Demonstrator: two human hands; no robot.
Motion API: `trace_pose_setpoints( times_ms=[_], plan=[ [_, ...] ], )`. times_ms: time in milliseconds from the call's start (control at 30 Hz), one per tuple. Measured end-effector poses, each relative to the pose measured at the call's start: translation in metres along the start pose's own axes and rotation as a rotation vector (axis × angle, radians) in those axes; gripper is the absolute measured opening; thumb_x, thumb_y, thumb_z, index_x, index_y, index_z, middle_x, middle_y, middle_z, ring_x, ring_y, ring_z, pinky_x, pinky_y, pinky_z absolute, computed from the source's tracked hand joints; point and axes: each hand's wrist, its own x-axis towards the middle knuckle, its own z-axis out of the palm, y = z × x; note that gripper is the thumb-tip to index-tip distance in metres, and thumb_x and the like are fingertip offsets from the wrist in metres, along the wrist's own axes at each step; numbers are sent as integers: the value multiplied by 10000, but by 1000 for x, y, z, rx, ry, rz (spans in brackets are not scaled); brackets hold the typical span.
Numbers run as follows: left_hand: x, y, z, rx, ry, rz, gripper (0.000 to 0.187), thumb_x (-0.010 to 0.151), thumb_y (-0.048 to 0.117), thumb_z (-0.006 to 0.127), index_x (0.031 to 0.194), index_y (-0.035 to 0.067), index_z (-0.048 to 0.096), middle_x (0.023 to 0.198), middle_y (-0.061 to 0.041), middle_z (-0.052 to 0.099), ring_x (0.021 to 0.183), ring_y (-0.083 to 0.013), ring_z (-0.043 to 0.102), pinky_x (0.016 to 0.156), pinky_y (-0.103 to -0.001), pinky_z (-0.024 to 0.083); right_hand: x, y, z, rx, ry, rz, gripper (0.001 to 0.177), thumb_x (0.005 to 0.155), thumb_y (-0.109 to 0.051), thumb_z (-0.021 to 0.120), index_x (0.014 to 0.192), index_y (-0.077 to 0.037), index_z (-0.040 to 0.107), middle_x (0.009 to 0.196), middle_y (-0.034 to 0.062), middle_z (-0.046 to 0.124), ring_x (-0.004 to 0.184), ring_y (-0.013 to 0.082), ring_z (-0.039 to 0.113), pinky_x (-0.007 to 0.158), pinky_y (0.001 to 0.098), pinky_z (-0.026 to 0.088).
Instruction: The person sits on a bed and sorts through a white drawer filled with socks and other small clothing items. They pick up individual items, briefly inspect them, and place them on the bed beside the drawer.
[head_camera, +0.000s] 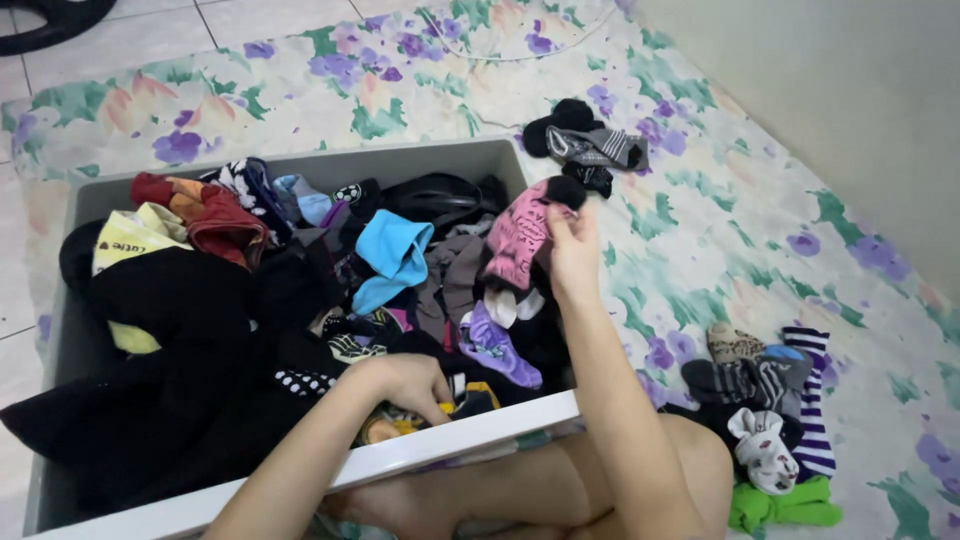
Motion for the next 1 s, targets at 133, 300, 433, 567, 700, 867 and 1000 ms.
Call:
trace_pose_setpoints(
  times_ms=[133, 300, 433, 567, 700, 867, 1000],
  plan=[
    [9, -22, 14, 40, -59, 39, 428, 821, 471, 762, 1055, 116, 806, 939, -79, 793, 822, -211, 723, 784, -368, 565, 4, 6, -9, 9, 56, -8, 276, 1024, -57, 587, 1300, -72, 576, 1090, 51, 687, 933, 139, 677, 820, 300, 582],
    [23, -63, 4, -475, 249, 6, 267, 889, 322, 693, 1046, 130, 791, 1005, -56, 808, 825, -230, 731, 745, -410, 567, -2, 1, 5, -177, 57, 11, 269, 1038, -59, 603, 1300, -62, 546, 1036, 61, 690, 878, 109, 639, 754, 267, 523],
    [9, -80, -14, 222, 1018, -243, 294, 767, 102, 700, 1029, 193, 798, 1078, -110, 728, 977, -342, 700, 811, -446, 561, 0, 12, 2, -248, -13, -128, 284, 1014, -22, 617, 1296, -27, 582, 1099, 39, 684, 965, 87, 647, 855, 244, 533],
    [14, -86, -12, 513, 915, -446, 142, 827, 175, 726, 928, 237, 804, 1061, -71, 702, 1036, -277, 687, 892, -412, 562, 0, 9, -5, -646, 13, -134, 256, 933, -82, 703, 1173, -9, 651, 943, 29, 711, 801, 70, 634, 715, 238, 522],
    [-17, -57, -30, 375, 972, -391, 135, 815, 223, 753, 945, 217, 792, 1015, -31, 712, 1016, -272, 669, 872, -399, 551, 30, 14, -38, -798, -323, 262, 183, 972, -170, 694, 1045, -11, 744, 761, 91, 686, 630, 134, 583, 582, 295, 449],
    [-25, -48, -37, 323, 1183, -257, 174, 839, 132, 704, 966, 201, 801, 1035, -17, 716, 994, -279, 673, 863, -398, 546, 103, -1, -73, -86, -150, 139, 223, 1068, -150, 672, 1054, 69, 712, 988, 116, 747, 843, 167, 707, 760, 322, 565],
    [-28, -39, -38, 205, 1137, -294, 170, 862, 143, 695, 998, 186, 788, 1039, -40, 700, 1017, -276, 676, 857, -398, 547, 92, -59, -44, -37, 105, 358, 363, 945, -165, 612, 1282, -294, 580, 1091, -72, 729, 976, 114, 737, 824, 314, 597]
  ],
)
